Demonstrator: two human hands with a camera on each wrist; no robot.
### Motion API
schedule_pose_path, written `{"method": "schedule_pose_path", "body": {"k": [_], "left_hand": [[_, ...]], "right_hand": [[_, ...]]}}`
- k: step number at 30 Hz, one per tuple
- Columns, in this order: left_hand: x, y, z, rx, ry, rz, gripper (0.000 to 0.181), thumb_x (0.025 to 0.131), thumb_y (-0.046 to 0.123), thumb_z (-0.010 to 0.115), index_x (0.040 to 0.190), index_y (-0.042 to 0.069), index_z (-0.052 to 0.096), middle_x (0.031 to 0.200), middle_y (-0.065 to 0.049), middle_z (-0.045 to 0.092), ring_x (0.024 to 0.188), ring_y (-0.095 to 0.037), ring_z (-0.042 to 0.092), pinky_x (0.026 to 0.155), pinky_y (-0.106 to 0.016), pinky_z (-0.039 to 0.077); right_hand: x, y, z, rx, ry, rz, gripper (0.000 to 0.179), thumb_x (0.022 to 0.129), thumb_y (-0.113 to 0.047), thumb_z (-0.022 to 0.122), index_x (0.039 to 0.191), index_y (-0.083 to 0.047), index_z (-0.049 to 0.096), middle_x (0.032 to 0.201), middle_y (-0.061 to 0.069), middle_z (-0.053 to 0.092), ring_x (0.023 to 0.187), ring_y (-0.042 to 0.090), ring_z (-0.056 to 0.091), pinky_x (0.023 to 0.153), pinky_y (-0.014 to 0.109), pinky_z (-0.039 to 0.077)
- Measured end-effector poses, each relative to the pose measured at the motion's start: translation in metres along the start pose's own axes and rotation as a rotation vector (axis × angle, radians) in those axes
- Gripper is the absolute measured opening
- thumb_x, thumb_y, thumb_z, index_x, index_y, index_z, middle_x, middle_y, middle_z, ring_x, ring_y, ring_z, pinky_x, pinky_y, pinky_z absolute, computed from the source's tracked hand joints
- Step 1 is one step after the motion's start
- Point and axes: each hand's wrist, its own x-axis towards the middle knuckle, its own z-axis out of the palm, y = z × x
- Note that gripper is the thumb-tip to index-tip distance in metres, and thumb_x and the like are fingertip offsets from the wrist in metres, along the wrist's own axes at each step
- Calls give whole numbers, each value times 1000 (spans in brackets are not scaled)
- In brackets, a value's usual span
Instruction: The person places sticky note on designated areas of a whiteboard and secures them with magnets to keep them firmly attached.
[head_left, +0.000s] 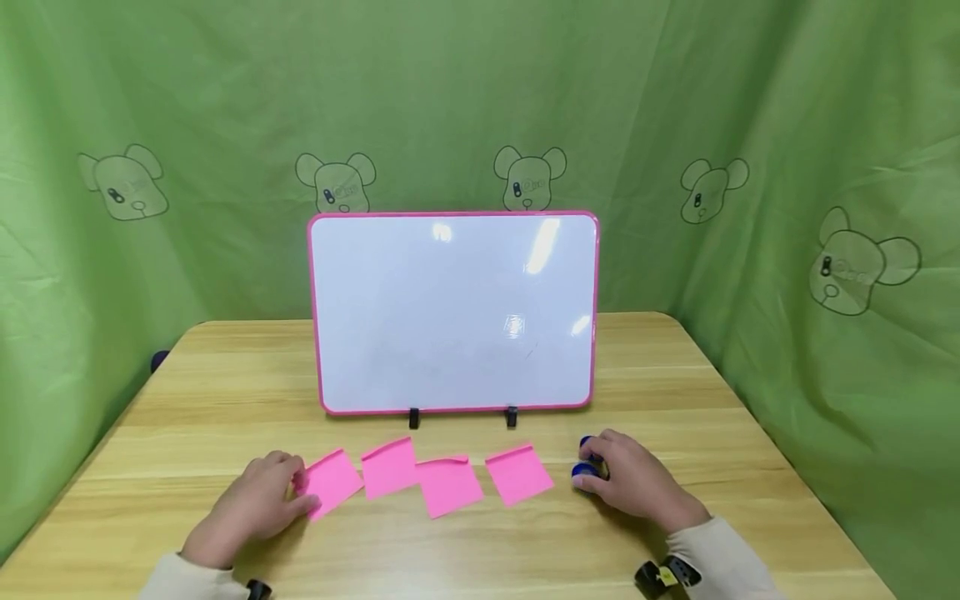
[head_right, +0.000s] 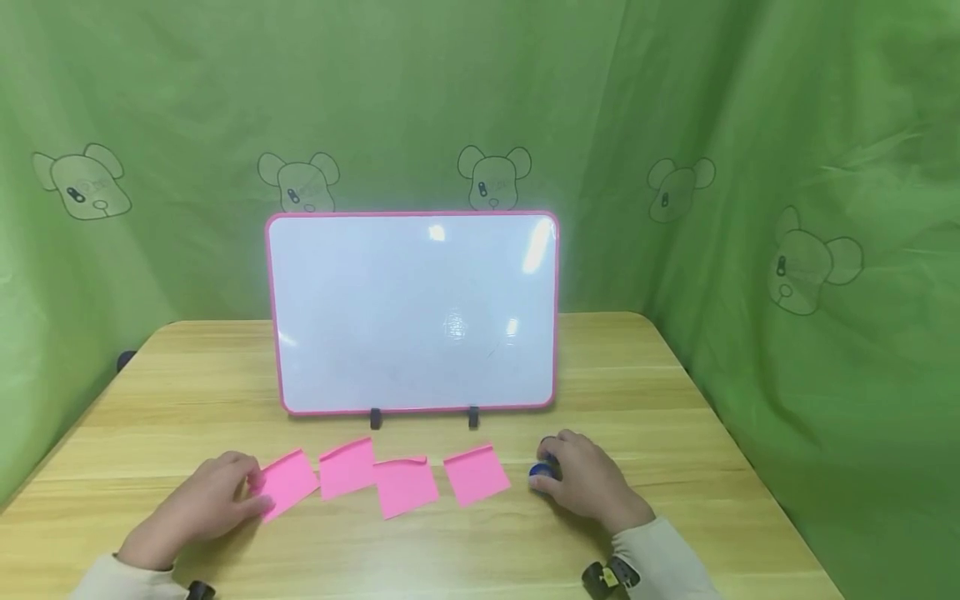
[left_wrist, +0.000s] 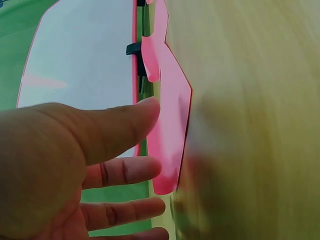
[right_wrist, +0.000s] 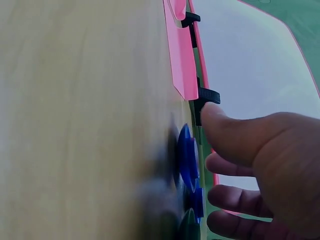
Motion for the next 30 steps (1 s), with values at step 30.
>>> {"method": "schedule_pose_path", "body": {"k": [30], "left_hand": [[4,10,2,47,16,47,28,74,19,83,81,11,56,85,-4,51,79,-23,47,69,-38,45]], "right_hand": [[4,-6,-3,7,-43,-7,8,89,-17,70,95,-12,70,86,-4,64,81,13,59,75,40,53]]}}
